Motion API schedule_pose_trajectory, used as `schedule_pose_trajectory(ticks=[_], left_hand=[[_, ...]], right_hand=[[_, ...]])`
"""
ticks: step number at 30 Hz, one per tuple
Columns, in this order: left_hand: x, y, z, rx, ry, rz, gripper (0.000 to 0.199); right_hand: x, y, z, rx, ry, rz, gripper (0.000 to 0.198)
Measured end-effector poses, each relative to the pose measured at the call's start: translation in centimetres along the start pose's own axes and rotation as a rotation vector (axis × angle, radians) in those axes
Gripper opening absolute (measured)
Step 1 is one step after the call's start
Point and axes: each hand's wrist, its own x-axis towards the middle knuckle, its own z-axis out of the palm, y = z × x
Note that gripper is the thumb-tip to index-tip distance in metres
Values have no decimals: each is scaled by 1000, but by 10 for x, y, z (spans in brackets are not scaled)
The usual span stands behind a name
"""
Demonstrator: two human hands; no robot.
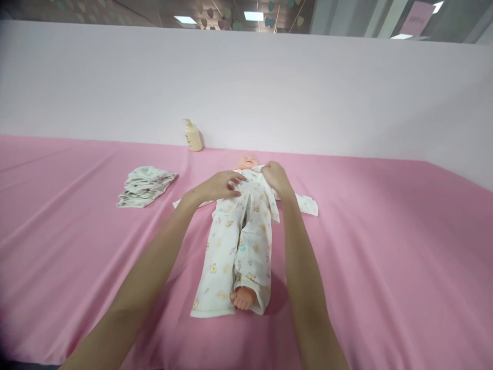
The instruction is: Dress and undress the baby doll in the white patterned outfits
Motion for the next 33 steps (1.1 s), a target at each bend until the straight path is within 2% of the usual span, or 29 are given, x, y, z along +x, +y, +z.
schedule_pose_trajectory(ticks=[3,5,6,9,11,14,17,19,22,25,29,31,33], left_hand=[[-1,2,2,63,14,8,42],[-3,6,1,106,51,2,40],[-3,8,1,122,74,-14,37],[-5,13,-2,100,126,-46,22],[-3,14,0,29,141,-30,14],[6,12,11,-99,130,-30,8],[16,9,31,-351,112,-122,26],[21,10,42,-566,117,-173,35],[22,14,48,-730,69,-166,33],[24,13,46,-806,44,-151,28],[30,7,52,-851,113,-104,23],[32,5,54,-807,147,-70,25],[32,3,51,-688,243,-51,27]], right_hand=[[12,16,-5,184,201,129,9],[17,27,-9,221,236,186,7],[18,32,-11,214,223,191,17],[14,33,-20,146,134,147,48],[6,24,-27,120,64,98,59],[-8,3,-34,106,-36,18,59],[-21,-15,-35,40,-156,-116,58],[-28,-23,-35,-11,-283,-231,60],[-32,-27,-33,-81,-452,-332,62],[-30,-26,-32,-112,-521,-338,65],[-28,-25,-30,-66,-564,-323,65],[-28,-25,-30,7,-583,-284,60],[-25,-23,-27,82,-524,-234,50]])
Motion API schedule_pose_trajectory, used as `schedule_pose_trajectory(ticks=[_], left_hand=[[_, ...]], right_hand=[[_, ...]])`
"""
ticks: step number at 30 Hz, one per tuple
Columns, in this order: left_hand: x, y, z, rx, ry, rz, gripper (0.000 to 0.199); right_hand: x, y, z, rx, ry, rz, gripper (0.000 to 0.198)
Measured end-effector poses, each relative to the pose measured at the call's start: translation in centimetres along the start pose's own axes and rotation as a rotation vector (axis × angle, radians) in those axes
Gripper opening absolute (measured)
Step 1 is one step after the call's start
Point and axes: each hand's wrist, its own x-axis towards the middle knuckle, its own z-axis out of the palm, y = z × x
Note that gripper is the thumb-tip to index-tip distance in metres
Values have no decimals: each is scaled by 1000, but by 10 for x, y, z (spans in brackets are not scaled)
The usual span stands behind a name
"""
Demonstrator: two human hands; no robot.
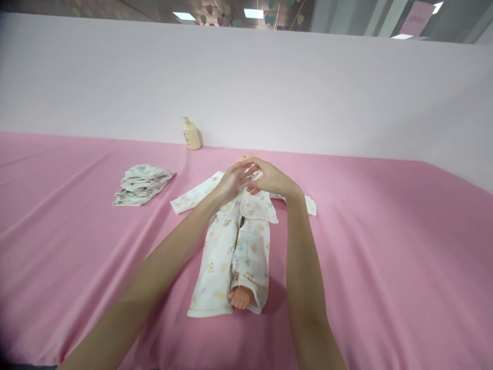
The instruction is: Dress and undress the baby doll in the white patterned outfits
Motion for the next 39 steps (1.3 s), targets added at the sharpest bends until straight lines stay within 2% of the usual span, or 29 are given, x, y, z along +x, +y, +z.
schedule_pose_trajectory(ticks=[3,5,7,10,13,17,21,25,28,30,34,36,39], left_hand=[[1,6,-16,370,138,165,29],[2,9,-31,707,149,231,31],[2,7,-42,1000,86,159,31],[1,-3,-49,1206,-40,51,33],[1,-14,-46,1262,-78,116,35],[4,-18,-44,1242,-102,166,35],[8,-22,-48,1098,-119,129,39],[13,-30,-51,869,-100,57,45],[20,-31,-48,778,-40,47,41],[27,-30,-42,824,40,33,37],[43,-27,-26,1128,198,-38,33],[46,-28,-19,1262,223,-49,33],[45,-32,-16,1337,227,-14,33]], right_hand=[[13,15,2,-14,331,62,33],[24,31,7,-132,526,130,30],[35,46,15,-282,536,188,33],[48,62,30,-510,448,205,25],[62,68,41,-603,571,236,20],[88,68,50,-399,795,241,26],[106,70,60,-351,740,239,27],[103,78,65,-432,678,260,31],[99,83,66,-438,681,276,33],[99,85,66,-414,689,274,31],[98,87,64,-331,684,260,27],[97,88,63,-296,673,257,28],[97,89,63,-256,663,250,27]])
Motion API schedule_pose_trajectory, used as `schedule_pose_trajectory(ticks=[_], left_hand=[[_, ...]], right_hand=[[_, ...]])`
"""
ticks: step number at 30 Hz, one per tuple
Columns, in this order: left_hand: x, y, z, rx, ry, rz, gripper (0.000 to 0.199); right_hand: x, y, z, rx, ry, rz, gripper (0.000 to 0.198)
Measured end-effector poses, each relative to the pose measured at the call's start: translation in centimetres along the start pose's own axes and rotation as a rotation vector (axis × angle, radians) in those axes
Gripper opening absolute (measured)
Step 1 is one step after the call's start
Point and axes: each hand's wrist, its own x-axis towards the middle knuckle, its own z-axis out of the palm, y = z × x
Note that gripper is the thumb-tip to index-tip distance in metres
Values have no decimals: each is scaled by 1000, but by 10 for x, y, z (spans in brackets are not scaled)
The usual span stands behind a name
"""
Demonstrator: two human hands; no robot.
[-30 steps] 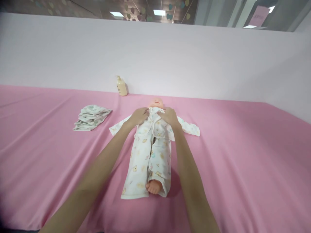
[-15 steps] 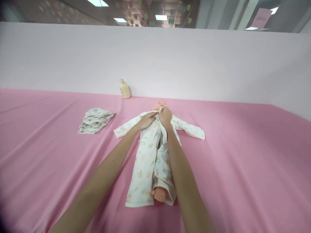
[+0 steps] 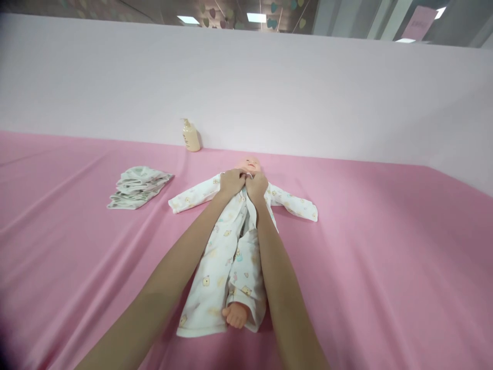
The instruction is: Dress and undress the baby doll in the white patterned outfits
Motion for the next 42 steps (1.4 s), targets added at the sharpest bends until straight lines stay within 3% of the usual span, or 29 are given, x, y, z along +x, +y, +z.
schedule_pose_trajectory(ticks=[9,13,18,24,31,37,42], left_hand=[[-6,-7,2,-35,66,13,24],[-4,-8,0,-202,72,-8,21],[1,-9,1,-414,62,-82,21],[-3,-6,2,-291,72,-62,21],[-6,-8,0,-363,77,-92,19],[-6,-10,2,-361,104,-91,19],[-4,-10,3,-388,73,-103,17]], right_hand=[[0,0,3,124,86,49,28],[3,3,1,216,67,75,24],[13,11,1,579,-34,186,14],[18,15,4,857,-98,235,13],[16,17,-1,677,-91,181,22],[10,13,-12,732,-264,178,12],[8,9,-17,693,-253,170,14]])
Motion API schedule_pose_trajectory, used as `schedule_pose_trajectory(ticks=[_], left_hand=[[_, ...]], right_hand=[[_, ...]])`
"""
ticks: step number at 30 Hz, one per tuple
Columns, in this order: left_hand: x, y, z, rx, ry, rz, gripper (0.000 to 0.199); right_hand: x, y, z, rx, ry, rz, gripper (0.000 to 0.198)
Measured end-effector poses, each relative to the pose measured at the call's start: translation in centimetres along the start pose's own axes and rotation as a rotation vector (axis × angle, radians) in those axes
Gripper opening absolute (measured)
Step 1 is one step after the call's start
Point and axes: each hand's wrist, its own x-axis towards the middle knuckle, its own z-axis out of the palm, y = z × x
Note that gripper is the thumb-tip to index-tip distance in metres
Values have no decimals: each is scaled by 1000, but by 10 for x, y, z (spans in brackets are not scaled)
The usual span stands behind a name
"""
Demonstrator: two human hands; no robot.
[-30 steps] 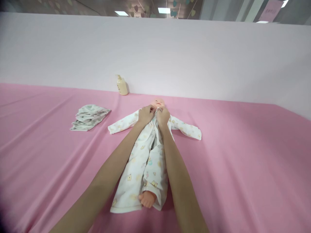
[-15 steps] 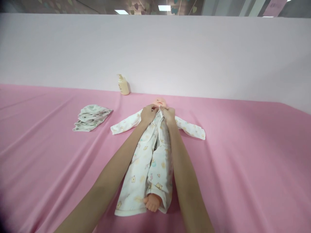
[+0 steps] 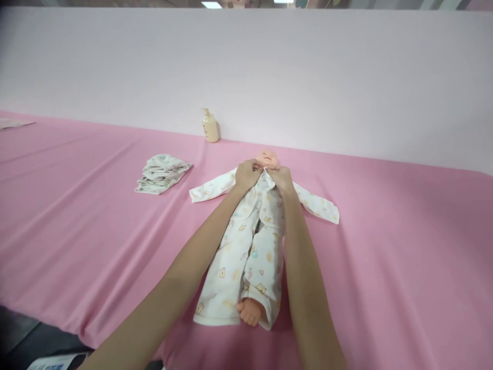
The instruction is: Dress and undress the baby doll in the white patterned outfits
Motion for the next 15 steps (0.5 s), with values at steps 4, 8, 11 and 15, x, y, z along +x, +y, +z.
schedule_pose_trajectory(ticks=[4,8,11,15], left_hand=[[2,0,3,25,22,-5,21],[2,0,2,16,30,11,27],[2,0,-2,-31,-19,-15,18],[1,1,-6,-51,-11,-60,17]], right_hand=[[1,0,0,-79,5,14,17],[5,3,2,-200,1,-32,21],[9,6,2,-313,36,-87,22],[7,4,3,-433,88,-117,23]])
